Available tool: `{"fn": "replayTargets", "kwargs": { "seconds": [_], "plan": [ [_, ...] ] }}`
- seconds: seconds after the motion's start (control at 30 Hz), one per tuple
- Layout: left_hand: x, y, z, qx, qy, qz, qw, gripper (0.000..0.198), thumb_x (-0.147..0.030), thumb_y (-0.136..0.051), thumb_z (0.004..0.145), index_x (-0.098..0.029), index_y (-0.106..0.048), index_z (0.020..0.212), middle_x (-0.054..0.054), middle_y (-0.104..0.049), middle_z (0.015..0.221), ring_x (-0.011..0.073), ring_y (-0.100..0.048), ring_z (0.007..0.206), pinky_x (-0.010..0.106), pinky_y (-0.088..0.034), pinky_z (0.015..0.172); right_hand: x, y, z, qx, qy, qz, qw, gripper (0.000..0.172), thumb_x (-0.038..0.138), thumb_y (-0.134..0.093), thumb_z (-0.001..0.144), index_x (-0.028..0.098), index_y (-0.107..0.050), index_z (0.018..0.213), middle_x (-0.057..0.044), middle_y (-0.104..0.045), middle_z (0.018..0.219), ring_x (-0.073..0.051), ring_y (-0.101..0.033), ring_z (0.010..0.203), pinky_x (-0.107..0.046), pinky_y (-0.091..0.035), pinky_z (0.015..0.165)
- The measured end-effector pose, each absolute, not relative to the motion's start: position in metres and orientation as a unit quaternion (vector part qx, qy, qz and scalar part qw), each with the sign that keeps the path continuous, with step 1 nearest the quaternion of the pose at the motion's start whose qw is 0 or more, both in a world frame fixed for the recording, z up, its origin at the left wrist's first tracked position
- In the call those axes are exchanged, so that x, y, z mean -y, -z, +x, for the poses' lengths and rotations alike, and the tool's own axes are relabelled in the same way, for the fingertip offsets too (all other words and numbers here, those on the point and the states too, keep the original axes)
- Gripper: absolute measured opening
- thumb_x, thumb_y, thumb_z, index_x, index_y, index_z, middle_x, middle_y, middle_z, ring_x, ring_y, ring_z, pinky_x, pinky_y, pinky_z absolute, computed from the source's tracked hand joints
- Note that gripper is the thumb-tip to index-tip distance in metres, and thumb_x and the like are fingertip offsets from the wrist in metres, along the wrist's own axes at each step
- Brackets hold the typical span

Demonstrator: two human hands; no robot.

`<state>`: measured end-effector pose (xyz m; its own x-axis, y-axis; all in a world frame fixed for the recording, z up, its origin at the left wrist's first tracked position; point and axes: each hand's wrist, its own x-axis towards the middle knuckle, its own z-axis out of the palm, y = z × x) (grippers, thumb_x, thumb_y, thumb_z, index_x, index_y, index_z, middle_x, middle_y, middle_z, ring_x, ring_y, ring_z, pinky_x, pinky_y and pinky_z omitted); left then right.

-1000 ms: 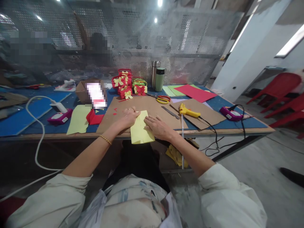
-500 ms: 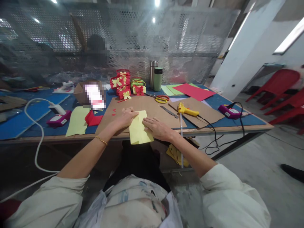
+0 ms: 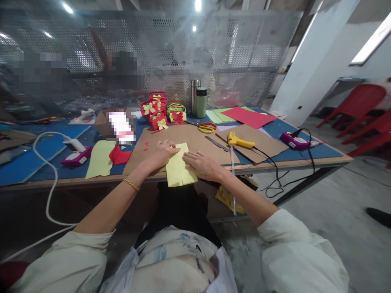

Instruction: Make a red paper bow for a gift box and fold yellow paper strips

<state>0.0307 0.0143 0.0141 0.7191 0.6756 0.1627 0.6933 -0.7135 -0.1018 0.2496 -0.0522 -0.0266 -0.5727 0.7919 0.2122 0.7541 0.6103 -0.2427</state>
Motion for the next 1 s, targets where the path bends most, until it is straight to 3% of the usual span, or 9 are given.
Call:
{"fn": "replayTargets", "kwargs": {
  "seconds": [0.17,0.4,0.7,0.87,1.0],
  "plan": [
    [-0.009,-0.01,0.021,0.395,0.075,-0.914,0.051,0.035,-0.024,-0.045,0.104,-0.019,-0.066,0.132,0.016,-0.07,0.13,0.0313,-0.058,0.119,0.048,-0.036,0.101,0.05,0.03,0.253,0.884,-0.065,-0.434,0.158,0.05,0.034,-0.038,0.107,0.016,-0.055,0.152,-0.017,-0.049,0.161,-0.028,-0.043,0.152,-0.056,-0.034,0.125],
    [-0.004,0.0,0.012,0.376,0.108,-0.919,0.039,0.028,-0.019,-0.049,0.1,-0.024,-0.075,0.108,0.01,-0.072,0.128,0.0289,-0.06,0.113,0.045,-0.037,0.095,0.047,0.033,0.255,0.885,-0.068,-0.425,0.176,0.05,0.034,-0.04,0.107,0.015,-0.057,0.149,-0.02,-0.051,0.158,-0.031,-0.046,0.15,-0.061,-0.036,0.123],
    [-0.022,-0.002,0.016,0.405,0.127,-0.902,0.073,0.037,-0.01,-0.043,0.097,-0.02,-0.074,0.114,0.013,-0.07,0.115,0.0276,-0.057,0.104,0.044,-0.038,0.092,0.047,0.037,0.256,0.887,-0.06,-0.419,0.185,0.049,0.033,-0.041,0.107,0.02,-0.056,0.151,-0.016,-0.051,0.159,-0.028,-0.046,0.15,-0.059,-0.036,0.124],
    [-0.024,0.002,0.025,0.387,0.099,-0.911,0.103,0.036,-0.004,-0.044,0.093,-0.02,-0.076,0.102,0.015,-0.066,0.11,0.029,-0.056,0.102,0.045,-0.037,0.087,0.049,0.036,0.255,0.882,-0.064,-0.432,0.175,0.05,0.034,-0.039,0.107,0.017,-0.055,0.152,-0.018,-0.05,0.16,-0.028,-0.043,0.152,-0.058,-0.034,0.125],
    [-0.022,0.001,0.024,0.377,0.098,-0.916,0.095,0.036,-0.005,-0.044,0.094,-0.019,-0.076,0.104,0.015,-0.065,0.109,0.0289,-0.055,0.102,0.044,-0.037,0.087,0.048,0.037,0.255,0.883,-0.064,-0.429,0.179,0.05,0.034,-0.039,0.107,0.02,-0.054,0.153,-0.016,-0.05,0.16,-0.028,-0.043,0.152,-0.059,-0.035,0.124]
  ]
}}
